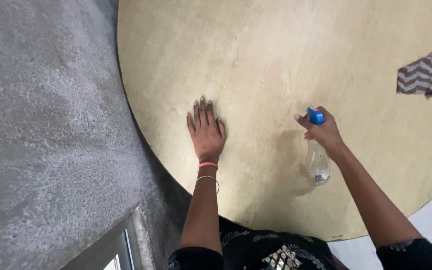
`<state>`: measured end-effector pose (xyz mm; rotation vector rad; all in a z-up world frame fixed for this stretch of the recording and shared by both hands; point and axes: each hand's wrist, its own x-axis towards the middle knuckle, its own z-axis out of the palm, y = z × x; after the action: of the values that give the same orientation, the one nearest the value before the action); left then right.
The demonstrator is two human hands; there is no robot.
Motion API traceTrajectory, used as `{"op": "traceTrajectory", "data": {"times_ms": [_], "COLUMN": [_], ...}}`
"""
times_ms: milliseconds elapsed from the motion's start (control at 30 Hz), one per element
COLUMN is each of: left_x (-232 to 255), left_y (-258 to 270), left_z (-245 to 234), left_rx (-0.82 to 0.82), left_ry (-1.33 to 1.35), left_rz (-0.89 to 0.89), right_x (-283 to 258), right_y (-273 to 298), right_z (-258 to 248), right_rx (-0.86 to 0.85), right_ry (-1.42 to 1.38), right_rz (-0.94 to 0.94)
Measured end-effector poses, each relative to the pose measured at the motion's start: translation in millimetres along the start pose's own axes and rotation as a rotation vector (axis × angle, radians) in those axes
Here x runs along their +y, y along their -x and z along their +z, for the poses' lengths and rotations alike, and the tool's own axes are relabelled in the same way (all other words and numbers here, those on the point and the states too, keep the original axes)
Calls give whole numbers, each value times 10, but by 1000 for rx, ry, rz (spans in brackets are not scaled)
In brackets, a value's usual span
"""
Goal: The person sprays a cleaning solution onto a round wooden table and wipes the surface with a patterned cloth. They repeatedly spray and wipe different sections of the table, moving the spray bottle aside as needed to cover the entire area.
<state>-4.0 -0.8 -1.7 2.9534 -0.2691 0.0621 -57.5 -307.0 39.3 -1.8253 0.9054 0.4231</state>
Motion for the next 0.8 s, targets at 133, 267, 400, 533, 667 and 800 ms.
{"op": "traceTrajectory", "data": {"times_ms": [133, 267, 400, 533, 667, 800], "left_x": [4, 12, 13, 13, -6, -13], "left_y": [7, -32, -42, -43, -80, -67], "left_z": [-17, -62, -86, -67, -47, -38], "left_rx": [-19, 4, 18, -8, -39, -49], "left_ry": [31, 56, 82, 101, 84, 69], "left_rz": [-19, -22, -22, -39, -45, -49], "right_x": [-298, -776, -1316, -1772, -1992, -1764], "right_y": [-330, -577, -716, -1036, -1534, -1924], "right_z": [72, 722, 1459, 1722, 1501, 878], "right_rx": [-93, -197, -109, -151, -127, 67], "right_ry": [-38, 169, 413, 240, 289, 200], "right_rz": [-88, -198, -436, -372, -283, -110]}}
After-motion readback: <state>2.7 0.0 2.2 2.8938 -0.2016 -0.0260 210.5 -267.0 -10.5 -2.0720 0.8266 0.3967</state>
